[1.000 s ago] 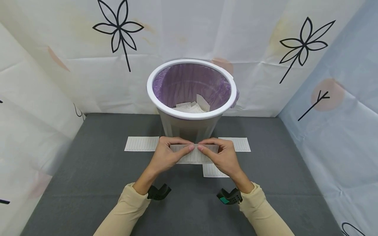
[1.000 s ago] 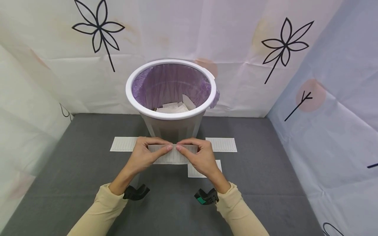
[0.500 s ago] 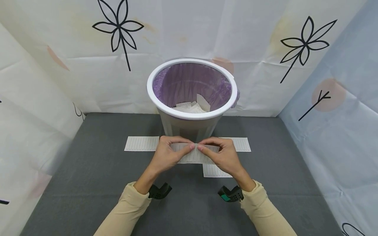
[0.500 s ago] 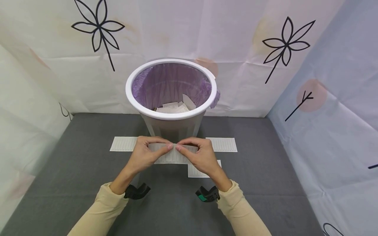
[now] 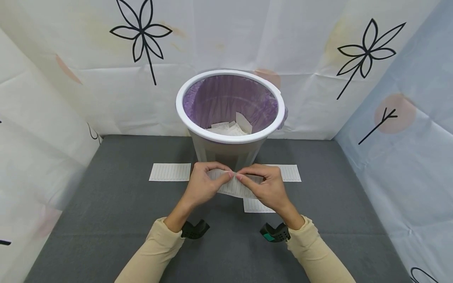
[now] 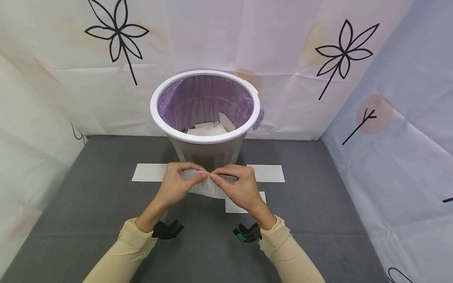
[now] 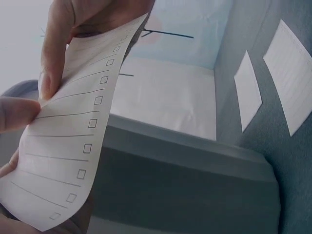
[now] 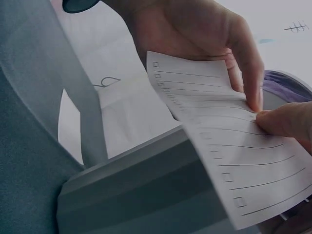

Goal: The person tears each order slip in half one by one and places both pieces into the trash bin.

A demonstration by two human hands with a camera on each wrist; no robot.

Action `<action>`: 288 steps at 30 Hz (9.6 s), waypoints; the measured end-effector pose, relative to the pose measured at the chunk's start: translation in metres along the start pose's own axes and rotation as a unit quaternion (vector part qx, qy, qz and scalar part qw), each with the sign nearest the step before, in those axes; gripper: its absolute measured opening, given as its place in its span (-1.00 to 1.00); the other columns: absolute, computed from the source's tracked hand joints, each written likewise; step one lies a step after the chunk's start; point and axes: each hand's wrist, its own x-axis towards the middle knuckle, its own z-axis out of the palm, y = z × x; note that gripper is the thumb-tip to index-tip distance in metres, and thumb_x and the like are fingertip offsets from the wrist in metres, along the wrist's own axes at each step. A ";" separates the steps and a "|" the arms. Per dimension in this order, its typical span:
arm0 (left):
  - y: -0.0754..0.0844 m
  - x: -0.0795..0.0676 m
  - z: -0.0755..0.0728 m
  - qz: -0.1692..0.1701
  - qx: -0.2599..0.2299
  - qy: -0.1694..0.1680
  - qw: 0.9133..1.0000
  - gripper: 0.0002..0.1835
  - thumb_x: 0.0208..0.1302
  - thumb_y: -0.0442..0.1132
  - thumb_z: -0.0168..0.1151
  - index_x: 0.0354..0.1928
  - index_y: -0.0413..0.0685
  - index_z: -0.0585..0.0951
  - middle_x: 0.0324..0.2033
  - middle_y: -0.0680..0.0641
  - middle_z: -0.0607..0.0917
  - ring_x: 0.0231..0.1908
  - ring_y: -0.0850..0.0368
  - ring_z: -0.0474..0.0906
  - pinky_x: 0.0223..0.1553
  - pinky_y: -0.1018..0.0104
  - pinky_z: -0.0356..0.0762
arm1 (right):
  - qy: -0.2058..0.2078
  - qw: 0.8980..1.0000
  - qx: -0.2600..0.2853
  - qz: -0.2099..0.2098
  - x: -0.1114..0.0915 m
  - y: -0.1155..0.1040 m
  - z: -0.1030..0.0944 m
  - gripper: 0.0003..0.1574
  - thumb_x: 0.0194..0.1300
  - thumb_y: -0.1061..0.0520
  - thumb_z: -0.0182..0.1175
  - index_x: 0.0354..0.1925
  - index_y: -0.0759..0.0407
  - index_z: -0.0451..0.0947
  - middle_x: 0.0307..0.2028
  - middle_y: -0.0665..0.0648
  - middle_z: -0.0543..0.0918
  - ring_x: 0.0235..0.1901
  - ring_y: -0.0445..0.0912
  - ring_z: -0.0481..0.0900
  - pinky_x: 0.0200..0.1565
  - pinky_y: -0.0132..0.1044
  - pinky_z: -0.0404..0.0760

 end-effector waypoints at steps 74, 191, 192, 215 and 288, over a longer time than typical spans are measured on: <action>-0.005 -0.003 -0.009 -0.053 -0.037 0.105 0.992 -0.89 0.23 -0.32 0.46 -0.27 -0.23 0.81 -0.37 -0.15 0.79 -0.46 0.14 0.66 -0.43 0.36 0.59 | 0.168 0.984 -0.009 -0.050 -0.005 -0.020 -0.012 -0.87 0.10 0.53 0.40 -0.33 0.45 0.73 -0.44 0.32 0.73 -0.41 -0.15 0.70 -0.21 -0.37 0.69; 0.102 0.206 -0.064 -0.026 -0.281 0.081 0.956 -0.81 0.23 -0.66 0.24 -0.29 -0.30 0.73 -0.22 -0.11 0.72 -0.18 0.10 0.57 -0.13 0.38 0.52 | 0.178 0.938 0.261 0.142 0.225 -0.020 -0.061 -0.83 0.20 0.52 0.33 -0.34 0.33 0.73 -0.41 0.18 0.72 -0.48 -0.06 0.66 -0.35 -0.34 0.66; 0.102 0.206 -0.064 -0.028 -0.278 0.080 0.957 -0.81 0.22 -0.66 0.25 -0.29 -0.29 0.73 -0.23 -0.11 0.72 -0.19 0.09 0.58 -0.12 0.39 0.52 | 0.175 0.936 0.268 0.145 0.224 -0.020 -0.061 -0.84 0.20 0.52 0.33 -0.33 0.34 0.73 -0.42 0.19 0.72 -0.50 -0.05 0.67 -0.35 -0.33 0.68; 0.126 0.183 -0.065 -0.036 -0.253 0.036 0.966 -0.77 0.21 -0.57 0.34 -0.08 -0.39 0.68 -0.25 -0.14 0.71 -0.21 0.05 0.62 -0.04 0.25 0.57 | 0.135 0.952 0.253 0.107 0.203 -0.045 -0.073 -0.85 0.17 0.49 0.37 -0.24 0.47 0.68 -0.39 0.26 0.72 -0.44 0.02 0.72 -0.25 -0.27 0.70; -0.068 -0.002 0.072 -0.033 0.051 -0.160 0.985 -0.38 0.16 -0.17 0.54 0.24 -0.26 0.59 0.16 -0.11 0.67 0.19 -0.03 0.58 0.23 -0.07 0.46 | -0.102 0.969 -0.091 0.205 -0.082 0.078 -0.089 -0.27 0.10 0.28 0.53 0.23 0.36 0.53 0.16 0.25 0.63 0.19 0.17 0.55 0.21 0.10 0.48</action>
